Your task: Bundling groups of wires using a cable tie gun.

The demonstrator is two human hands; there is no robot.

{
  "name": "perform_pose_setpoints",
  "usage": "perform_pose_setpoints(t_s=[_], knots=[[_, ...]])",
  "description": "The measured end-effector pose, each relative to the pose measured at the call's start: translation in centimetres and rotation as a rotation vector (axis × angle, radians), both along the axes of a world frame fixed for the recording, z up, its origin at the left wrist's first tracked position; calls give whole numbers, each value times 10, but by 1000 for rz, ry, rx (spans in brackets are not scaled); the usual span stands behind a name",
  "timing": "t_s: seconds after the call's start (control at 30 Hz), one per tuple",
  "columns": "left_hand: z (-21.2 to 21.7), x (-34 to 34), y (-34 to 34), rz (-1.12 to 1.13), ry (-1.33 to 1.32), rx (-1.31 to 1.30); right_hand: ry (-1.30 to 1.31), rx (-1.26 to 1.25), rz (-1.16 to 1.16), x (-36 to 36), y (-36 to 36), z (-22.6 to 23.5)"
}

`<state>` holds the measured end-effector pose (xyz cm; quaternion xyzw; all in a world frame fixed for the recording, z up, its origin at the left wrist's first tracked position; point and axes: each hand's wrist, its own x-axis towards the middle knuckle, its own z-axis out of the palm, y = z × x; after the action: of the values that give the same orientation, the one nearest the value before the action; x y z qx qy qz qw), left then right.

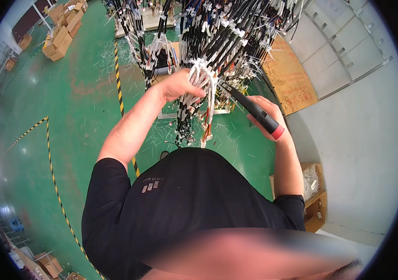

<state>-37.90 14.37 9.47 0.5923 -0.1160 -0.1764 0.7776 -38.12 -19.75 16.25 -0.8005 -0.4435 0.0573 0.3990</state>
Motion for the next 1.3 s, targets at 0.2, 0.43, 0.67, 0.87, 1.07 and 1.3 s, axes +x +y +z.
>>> perform_pose_setpoints(t_s=[0.2, 0.43, 0.67, 0.87, 1.07, 1.3], knots=[[1, 1, 6, -63, 63, 14, 6, -40, 6, -1, -1, 1], [0, 2, 4, -62, 36, 37, -36, -49, -83, -5, 11, -8], [1, 2, 4, -65, 13, 9, -273, -163, -145, 1, 15, -45], [-1, 6, 14, -69, 5, -52, -499, -30, -222, 2, 23, -56], [-12, 20, 42, -130, 58, -61, -488, 129, -452, 6, 26, -86], [-10, 21, 33, -99, 70, -13, 385, 761, -273, 2, 63, -96]])
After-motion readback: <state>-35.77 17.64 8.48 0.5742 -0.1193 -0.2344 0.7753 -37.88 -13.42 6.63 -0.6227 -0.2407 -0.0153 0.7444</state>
